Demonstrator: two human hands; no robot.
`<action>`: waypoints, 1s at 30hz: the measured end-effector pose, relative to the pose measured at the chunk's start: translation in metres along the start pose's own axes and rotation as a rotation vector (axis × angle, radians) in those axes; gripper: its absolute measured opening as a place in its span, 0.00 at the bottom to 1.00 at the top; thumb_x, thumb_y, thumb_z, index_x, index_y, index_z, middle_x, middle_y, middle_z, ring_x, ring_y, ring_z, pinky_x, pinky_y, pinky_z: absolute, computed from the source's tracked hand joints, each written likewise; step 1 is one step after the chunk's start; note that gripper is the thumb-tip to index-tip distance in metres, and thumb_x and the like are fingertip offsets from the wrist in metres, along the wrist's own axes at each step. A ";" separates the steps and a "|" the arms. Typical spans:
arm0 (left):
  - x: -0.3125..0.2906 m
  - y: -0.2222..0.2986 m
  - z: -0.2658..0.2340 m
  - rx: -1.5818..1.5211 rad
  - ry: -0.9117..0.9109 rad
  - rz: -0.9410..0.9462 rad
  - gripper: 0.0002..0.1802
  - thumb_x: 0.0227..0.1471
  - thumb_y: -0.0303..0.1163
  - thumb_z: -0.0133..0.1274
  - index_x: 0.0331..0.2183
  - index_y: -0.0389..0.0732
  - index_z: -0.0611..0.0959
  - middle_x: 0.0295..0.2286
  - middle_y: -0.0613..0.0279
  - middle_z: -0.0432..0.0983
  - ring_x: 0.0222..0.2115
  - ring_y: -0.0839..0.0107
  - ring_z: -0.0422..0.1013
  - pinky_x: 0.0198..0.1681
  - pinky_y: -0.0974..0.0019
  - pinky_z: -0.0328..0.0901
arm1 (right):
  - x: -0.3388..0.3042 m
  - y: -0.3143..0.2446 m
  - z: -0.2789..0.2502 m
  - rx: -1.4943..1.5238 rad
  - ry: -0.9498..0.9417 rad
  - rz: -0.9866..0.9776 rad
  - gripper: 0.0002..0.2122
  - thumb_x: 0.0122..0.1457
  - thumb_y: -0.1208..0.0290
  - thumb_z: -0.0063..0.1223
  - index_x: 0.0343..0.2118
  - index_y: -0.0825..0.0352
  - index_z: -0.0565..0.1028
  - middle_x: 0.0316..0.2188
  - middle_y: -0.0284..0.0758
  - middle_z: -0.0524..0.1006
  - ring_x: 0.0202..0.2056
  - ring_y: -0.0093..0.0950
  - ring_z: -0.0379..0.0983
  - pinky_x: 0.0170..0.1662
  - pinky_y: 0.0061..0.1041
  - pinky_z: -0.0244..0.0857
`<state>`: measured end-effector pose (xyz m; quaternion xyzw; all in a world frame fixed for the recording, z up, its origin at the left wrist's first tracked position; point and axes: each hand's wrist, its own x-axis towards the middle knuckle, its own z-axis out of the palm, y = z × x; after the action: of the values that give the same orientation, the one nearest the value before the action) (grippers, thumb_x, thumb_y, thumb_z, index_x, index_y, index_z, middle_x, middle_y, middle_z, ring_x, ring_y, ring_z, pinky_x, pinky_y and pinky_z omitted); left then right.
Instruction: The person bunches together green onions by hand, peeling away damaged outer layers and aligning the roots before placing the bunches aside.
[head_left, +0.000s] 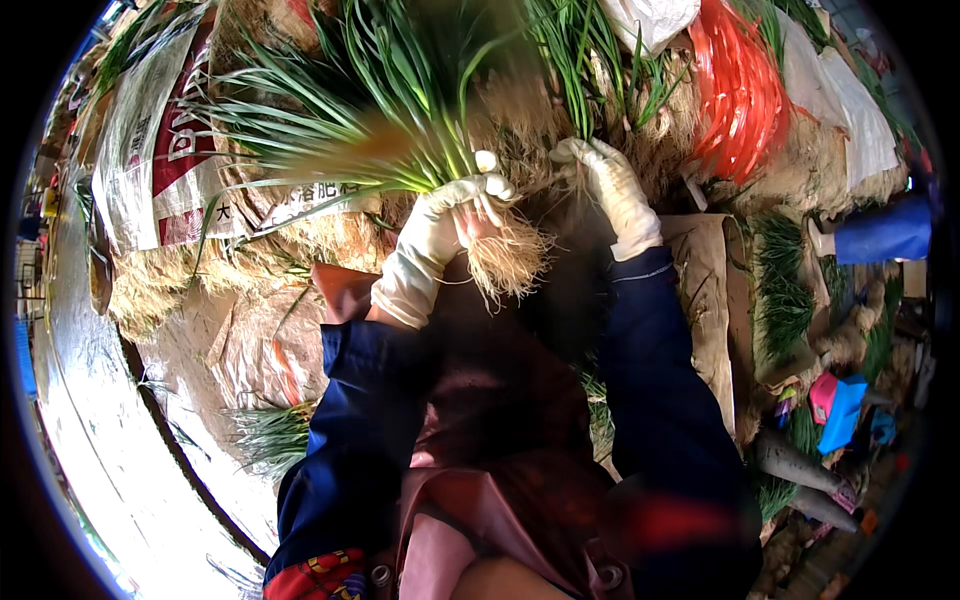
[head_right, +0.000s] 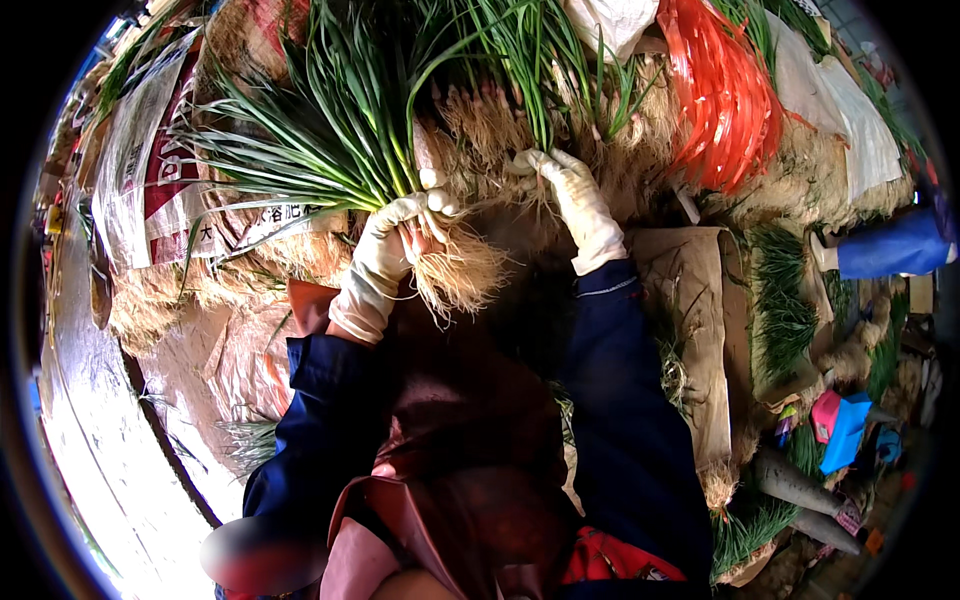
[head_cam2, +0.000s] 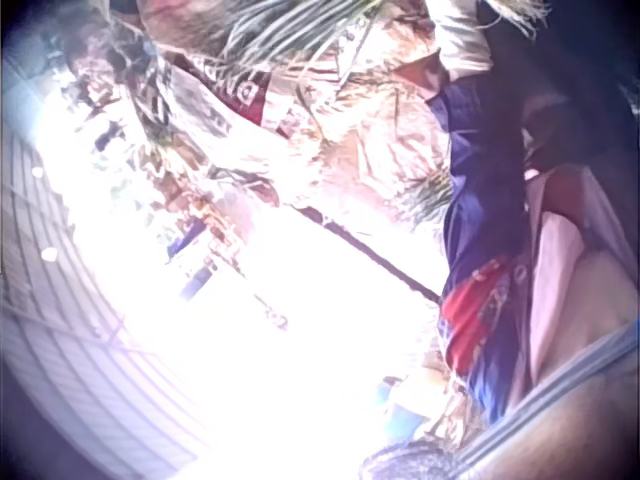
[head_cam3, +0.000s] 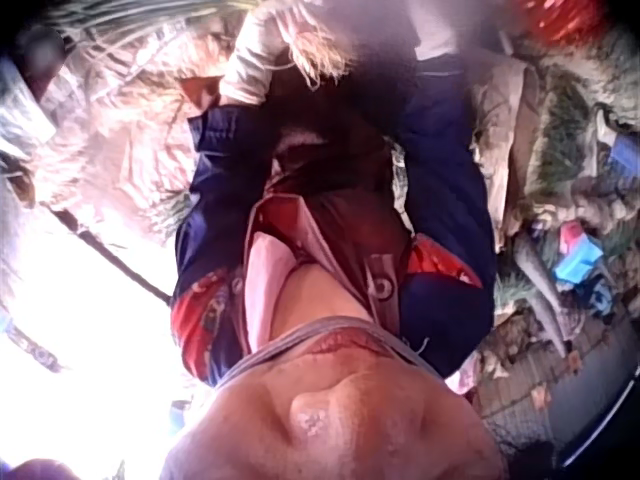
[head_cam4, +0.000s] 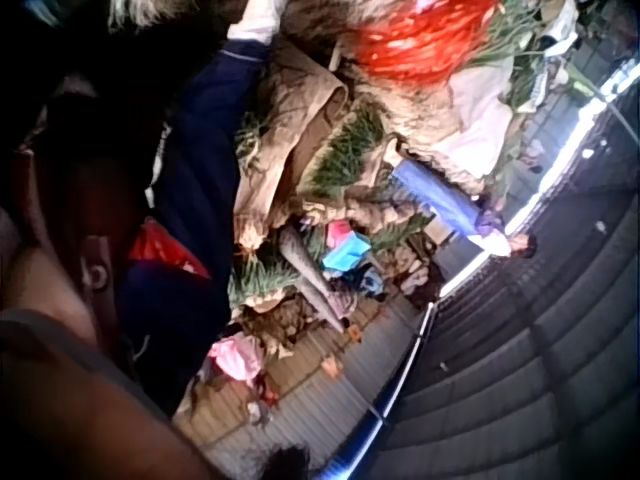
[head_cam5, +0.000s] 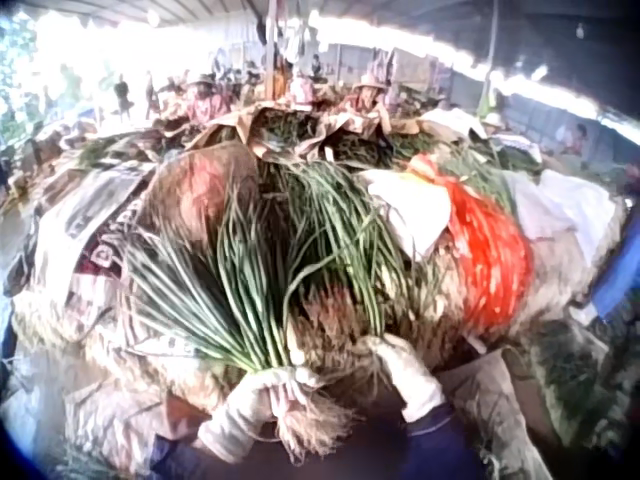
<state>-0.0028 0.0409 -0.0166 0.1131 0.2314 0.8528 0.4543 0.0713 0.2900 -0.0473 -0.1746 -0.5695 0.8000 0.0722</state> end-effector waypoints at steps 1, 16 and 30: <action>-0.002 0.001 -0.001 0.092 0.067 -0.033 0.20 0.45 0.33 0.51 0.40 0.30 0.73 0.31 0.56 0.73 0.37 0.62 0.69 0.33 0.65 0.68 | -0.014 -0.010 0.007 0.041 -0.051 0.022 0.14 0.59 0.68 0.45 0.43 0.73 0.71 0.41 0.42 0.75 0.40 0.29 0.73 0.42 0.22 0.67; 0.005 0.003 0.011 0.008 -0.012 -0.056 0.18 0.48 0.28 0.49 0.42 0.31 0.73 0.30 0.57 0.75 0.33 0.64 0.72 0.33 0.67 0.68 | 0.009 -0.011 -0.001 -1.881 0.421 -0.279 0.13 0.53 0.59 0.49 0.25 0.65 0.76 0.21 0.37 0.77 0.23 0.34 0.75 0.24 0.32 0.67; 0.005 -0.007 0.006 -0.095 0.001 -0.285 0.22 0.46 0.31 0.49 0.44 0.32 0.72 0.42 0.51 0.71 0.39 0.60 0.69 0.44 0.61 0.62 | -0.078 -0.053 0.093 -0.346 -0.019 -0.092 0.13 0.53 0.61 0.55 0.32 0.67 0.73 0.27 0.33 0.77 0.27 0.23 0.72 0.33 0.21 0.68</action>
<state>0.0017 0.0506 -0.0150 0.0570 0.2046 0.7898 0.5754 0.1057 0.2006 0.0446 -0.1505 -0.7067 0.6876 0.0721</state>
